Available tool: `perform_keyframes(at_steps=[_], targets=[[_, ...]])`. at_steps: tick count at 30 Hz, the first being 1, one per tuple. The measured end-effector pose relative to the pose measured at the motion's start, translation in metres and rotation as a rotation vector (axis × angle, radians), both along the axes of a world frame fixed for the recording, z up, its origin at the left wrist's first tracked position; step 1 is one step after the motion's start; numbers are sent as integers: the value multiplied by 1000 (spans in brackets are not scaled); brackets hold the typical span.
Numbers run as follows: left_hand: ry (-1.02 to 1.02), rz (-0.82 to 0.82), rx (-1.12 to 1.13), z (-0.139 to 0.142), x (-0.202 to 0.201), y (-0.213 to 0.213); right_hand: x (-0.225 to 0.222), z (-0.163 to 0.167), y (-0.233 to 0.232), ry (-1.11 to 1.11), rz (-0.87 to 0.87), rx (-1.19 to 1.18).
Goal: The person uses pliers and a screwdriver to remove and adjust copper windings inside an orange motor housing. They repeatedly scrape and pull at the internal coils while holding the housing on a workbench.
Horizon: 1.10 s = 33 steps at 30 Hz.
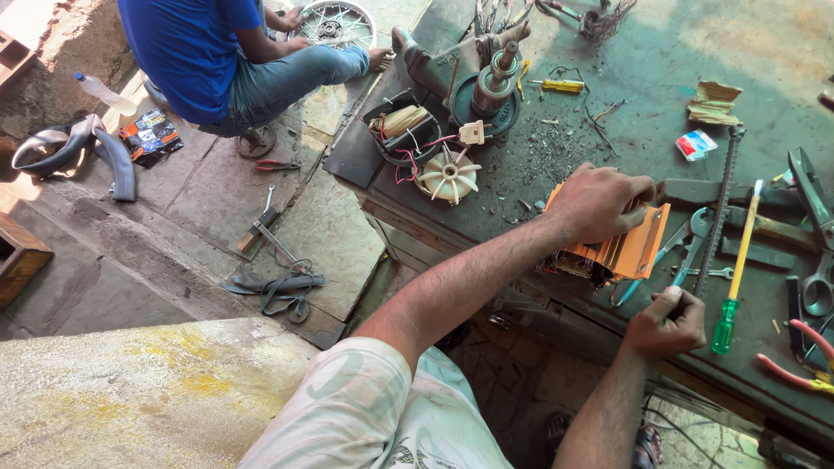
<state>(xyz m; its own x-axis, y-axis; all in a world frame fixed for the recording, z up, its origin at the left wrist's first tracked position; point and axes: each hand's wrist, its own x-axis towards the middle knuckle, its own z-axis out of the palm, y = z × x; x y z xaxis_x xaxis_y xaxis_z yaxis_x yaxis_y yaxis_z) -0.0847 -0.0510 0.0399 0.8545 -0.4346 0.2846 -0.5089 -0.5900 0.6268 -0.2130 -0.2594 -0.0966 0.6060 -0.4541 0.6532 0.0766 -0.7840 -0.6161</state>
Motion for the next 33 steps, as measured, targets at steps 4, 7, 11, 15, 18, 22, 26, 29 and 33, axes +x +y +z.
perform_keyframes(at_steps=[4,7,11,15,18,22,26,29,33], targets=[[20,-13,38,-1,1,-2,0,-2,-1,-8,9,-1],[21,-10,24,-1,2,0,0,-1,-2,10,-5,-6],[-2,4,-31,-1,2,4,0,-1,-1,23,-1,-17],[5,14,-47,-2,2,5,2,-2,-1,17,0,-6],[6,12,-55,-2,2,3,2,-3,-2,13,3,-6],[-5,19,-61,-6,3,2,2,-4,-1,12,5,2],[-19,21,-97,-9,5,4,3,-4,-1,22,6,16],[-6,12,-102,-10,6,4,4,-4,0,13,5,32],[56,7,-40,-7,8,3,4,-3,2,6,7,35]])
